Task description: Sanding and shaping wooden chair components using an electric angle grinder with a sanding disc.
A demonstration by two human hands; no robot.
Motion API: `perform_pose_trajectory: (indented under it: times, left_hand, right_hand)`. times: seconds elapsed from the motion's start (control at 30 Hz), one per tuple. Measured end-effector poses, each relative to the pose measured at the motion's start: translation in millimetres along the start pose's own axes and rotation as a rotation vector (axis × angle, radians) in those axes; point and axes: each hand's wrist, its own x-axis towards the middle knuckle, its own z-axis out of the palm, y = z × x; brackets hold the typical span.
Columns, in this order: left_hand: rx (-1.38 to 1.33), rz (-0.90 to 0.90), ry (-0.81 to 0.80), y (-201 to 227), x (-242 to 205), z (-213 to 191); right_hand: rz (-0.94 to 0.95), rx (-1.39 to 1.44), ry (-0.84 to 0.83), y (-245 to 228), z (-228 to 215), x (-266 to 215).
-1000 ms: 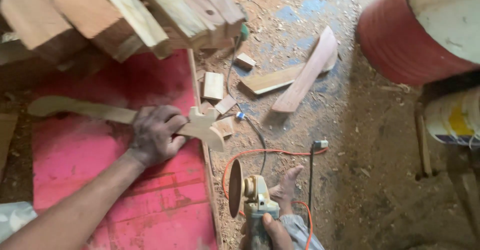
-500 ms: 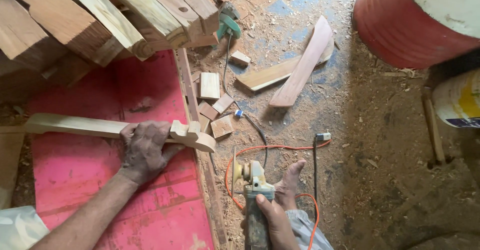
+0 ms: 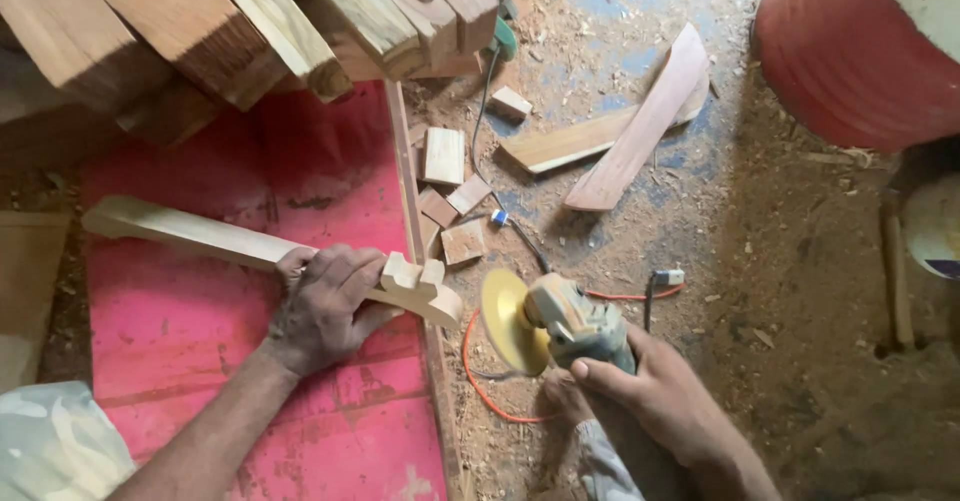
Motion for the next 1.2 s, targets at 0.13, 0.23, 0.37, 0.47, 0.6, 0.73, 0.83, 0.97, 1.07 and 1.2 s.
perform_pose_trajectory:
  times: [0.13,0.23,0.37,0.47,0.6,0.73,0.83,0.97,1.07,1.2]
  left_hand:
    - [0.006,0.04,-0.01,-2,-3,5]
    - [0.017,0.048,-0.018,-5,-4,6]
    - [0.002,0.039,-0.04,-4,-4,2]
    - [0.04,0.051,-0.013,-3,-2,3]
    - [0.04,0.047,-0.004,-3,-2,1]
    - [0.023,0.057,0.001,-3,-1,1]
    - [0.017,0.058,-0.003,-3,0,1]
    - [-0.001,0.045,-0.015,-4,0,1]
    - [0.018,0.054,-0.008,-5,-3,3]
    - [0.013,0.057,-0.013,-3,-2,2]
  right_hand:
    - [-0.263,-0.64,0.194,-29,9,-15]
    - [-0.282,-0.816,0.285,-43,27,-26]
    - [-0.198,-0.91,0.292,-54,40,-32]
    - [-0.197,-1.056,0.284,-59,41,-30]
    - [-0.275,-1.052,0.258,-64,44,-28]
    - [-0.276,-1.112,0.265,-67,46,-25]
    - [-0.272,-1.134,0.269,-67,47,-23]
    - [-0.363,-1.113,0.24,-64,42,-21]
    - [-0.244,-1.126,0.265,-60,40,-25]
    - [-0.269,-1.094,0.278,-52,32,-25]
